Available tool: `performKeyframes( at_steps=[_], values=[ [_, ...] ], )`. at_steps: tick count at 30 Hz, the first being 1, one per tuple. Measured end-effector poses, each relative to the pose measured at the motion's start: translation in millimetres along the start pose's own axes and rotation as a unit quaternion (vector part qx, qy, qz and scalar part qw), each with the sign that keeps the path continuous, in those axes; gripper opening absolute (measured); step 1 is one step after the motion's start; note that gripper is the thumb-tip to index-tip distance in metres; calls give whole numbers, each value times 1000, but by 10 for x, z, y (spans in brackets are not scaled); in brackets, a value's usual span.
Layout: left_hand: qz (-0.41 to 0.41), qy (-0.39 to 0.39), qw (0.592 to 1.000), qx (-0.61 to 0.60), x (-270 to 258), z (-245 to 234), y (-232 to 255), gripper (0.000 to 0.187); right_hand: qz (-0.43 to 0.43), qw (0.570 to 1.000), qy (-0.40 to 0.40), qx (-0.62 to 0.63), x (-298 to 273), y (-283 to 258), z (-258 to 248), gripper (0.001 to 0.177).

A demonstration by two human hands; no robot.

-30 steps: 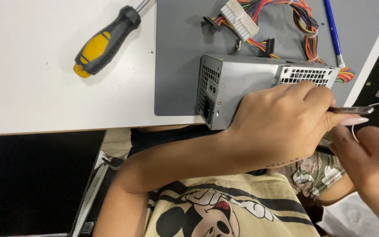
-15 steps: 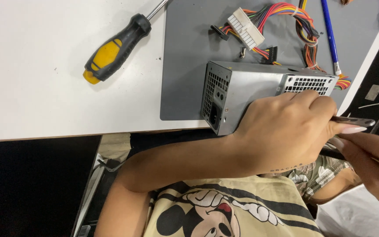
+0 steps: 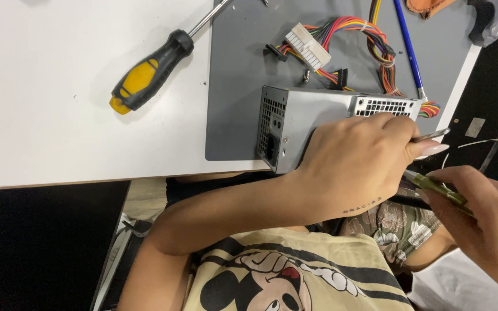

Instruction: The person uses a green precision screwdriver to remove screws from the metal casing of a computer power supply unit. They place the removed screws on the table and continue to unscrew the casing.

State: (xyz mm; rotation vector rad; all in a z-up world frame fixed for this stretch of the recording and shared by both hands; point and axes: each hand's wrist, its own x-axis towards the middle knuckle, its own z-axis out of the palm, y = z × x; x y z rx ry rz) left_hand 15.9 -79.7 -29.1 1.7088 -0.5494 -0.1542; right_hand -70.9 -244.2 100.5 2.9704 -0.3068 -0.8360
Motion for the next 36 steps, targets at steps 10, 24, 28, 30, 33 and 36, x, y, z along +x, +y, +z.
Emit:
performKeyframes(
  at_steps=[10, 24, 28, 30, 33, 36],
  values=[
    [16, 29, 999, -33, -58, -28, 15, 9, -11, 997, -1, 72, -58, 343, -28, 34],
    [-57, -178, 910, -371, 221, -321, 279, 38, -107, 984, 29, 142, 3, 346, -50, 32],
    [-76, -187, 911, -361, 182, -256, 294, 42, -135, 981, 33, 139, 20, 430, 17, 35],
    [-147, -194, 879, -410, 193, -294, 297, 42, -157, 976, 51, 143, 27, 432, 28, 33],
    [-178, -194, 866, -425, 215, -317, 274, 41, -157, 977, 56, 133, 45, 415, 28, 31],
    [-197, -197, 825, -492, 238, -333, 246, 41, -150, 978, 60, 131, 49, 425, 75, 30]
  ],
)
